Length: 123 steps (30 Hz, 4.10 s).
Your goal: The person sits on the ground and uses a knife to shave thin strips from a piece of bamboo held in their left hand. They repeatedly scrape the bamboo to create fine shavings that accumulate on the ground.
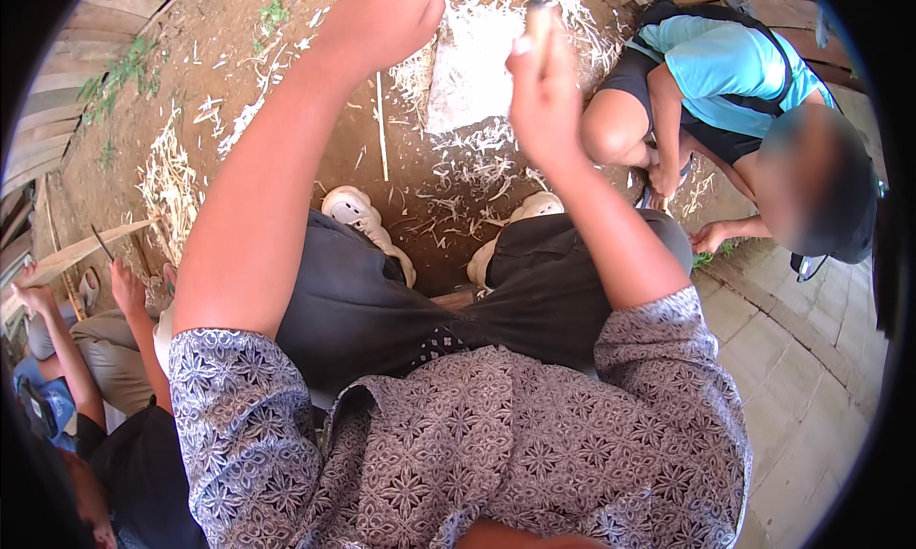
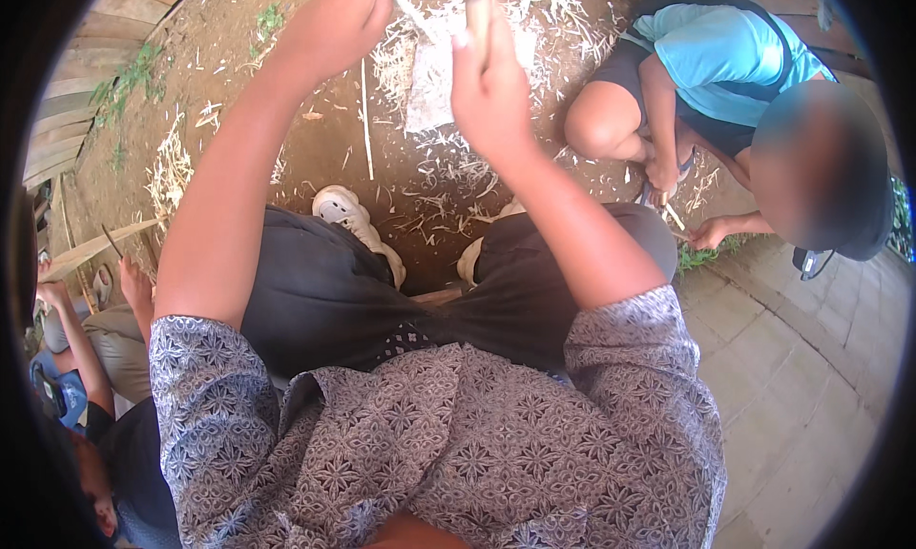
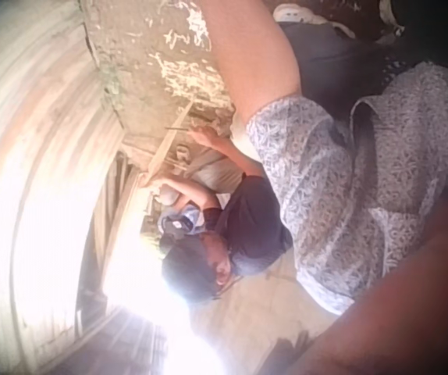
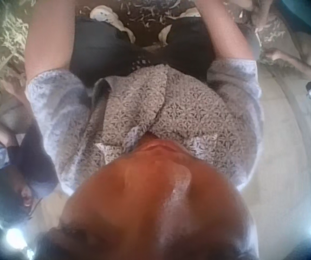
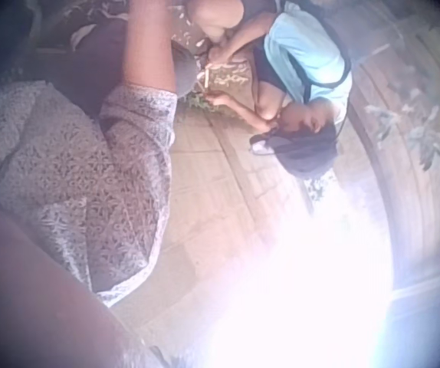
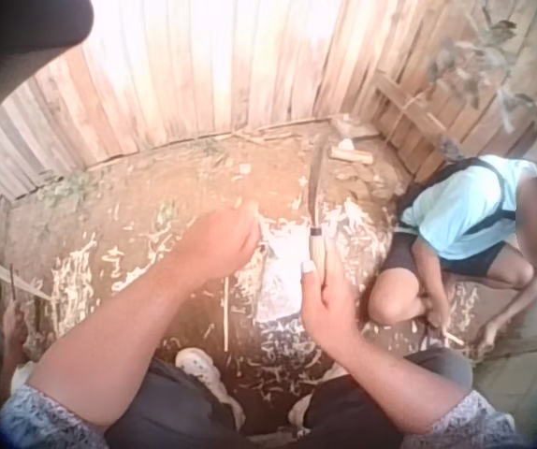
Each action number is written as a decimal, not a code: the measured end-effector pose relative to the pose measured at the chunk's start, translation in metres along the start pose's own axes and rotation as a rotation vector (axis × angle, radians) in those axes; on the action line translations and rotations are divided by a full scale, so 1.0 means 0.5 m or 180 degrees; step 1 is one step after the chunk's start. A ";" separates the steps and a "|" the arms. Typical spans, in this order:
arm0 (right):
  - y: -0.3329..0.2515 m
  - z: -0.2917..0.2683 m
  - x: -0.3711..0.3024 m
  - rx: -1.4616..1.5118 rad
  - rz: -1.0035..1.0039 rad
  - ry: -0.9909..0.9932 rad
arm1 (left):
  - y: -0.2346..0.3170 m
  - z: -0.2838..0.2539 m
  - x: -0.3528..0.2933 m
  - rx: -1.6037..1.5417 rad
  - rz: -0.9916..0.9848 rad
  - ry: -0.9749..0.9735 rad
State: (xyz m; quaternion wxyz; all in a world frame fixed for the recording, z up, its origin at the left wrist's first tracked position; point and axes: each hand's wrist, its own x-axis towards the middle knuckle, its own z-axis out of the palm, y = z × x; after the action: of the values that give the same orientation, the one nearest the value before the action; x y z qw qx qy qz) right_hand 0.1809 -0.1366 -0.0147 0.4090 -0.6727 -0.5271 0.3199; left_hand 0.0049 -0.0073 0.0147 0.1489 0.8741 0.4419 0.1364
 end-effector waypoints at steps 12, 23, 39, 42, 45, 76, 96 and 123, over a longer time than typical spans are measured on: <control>0.030 0.017 -0.014 -0.1259 0.0102 -0.0622 | 0.002 0.010 -0.005 0.0305 0.0028 -0.0113; 0.069 0.021 -0.008 -0.0246 0.0218 -0.0064 | 0.024 -0.012 0.014 -0.0049 0.0131 0.0319; 0.046 0.004 -0.010 0.0607 -0.0046 -0.0031 | 0.019 0.001 0.015 -0.0377 0.0211 0.0155; 0.044 0.018 -0.022 0.0408 -0.0486 0.0305 | 0.017 0.007 0.022 -0.0330 0.0324 0.0201; 0.040 0.020 -0.022 -0.1064 0.0242 -0.0548 | 0.017 0.010 0.026 -0.0277 0.0620 0.0380; 0.065 0.025 0.007 -0.0507 0.0045 -0.0133 | 0.004 0.018 0.016 -0.0052 0.0058 0.0345; 0.036 -0.004 0.032 -0.0354 0.0616 -0.0520 | 0.002 0.008 0.017 -0.0074 0.0258 0.0277; 0.057 0.014 0.020 -0.1147 0.0417 -0.0516 | 0.005 0.010 0.020 -0.0038 -0.0106 0.0185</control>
State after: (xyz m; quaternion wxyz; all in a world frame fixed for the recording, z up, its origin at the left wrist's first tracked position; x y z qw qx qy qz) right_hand 0.1899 -0.1285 -0.0430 0.2167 -0.7399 -0.5621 0.2994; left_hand 0.0143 -0.0012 0.0121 0.1435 0.8614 0.4597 0.1618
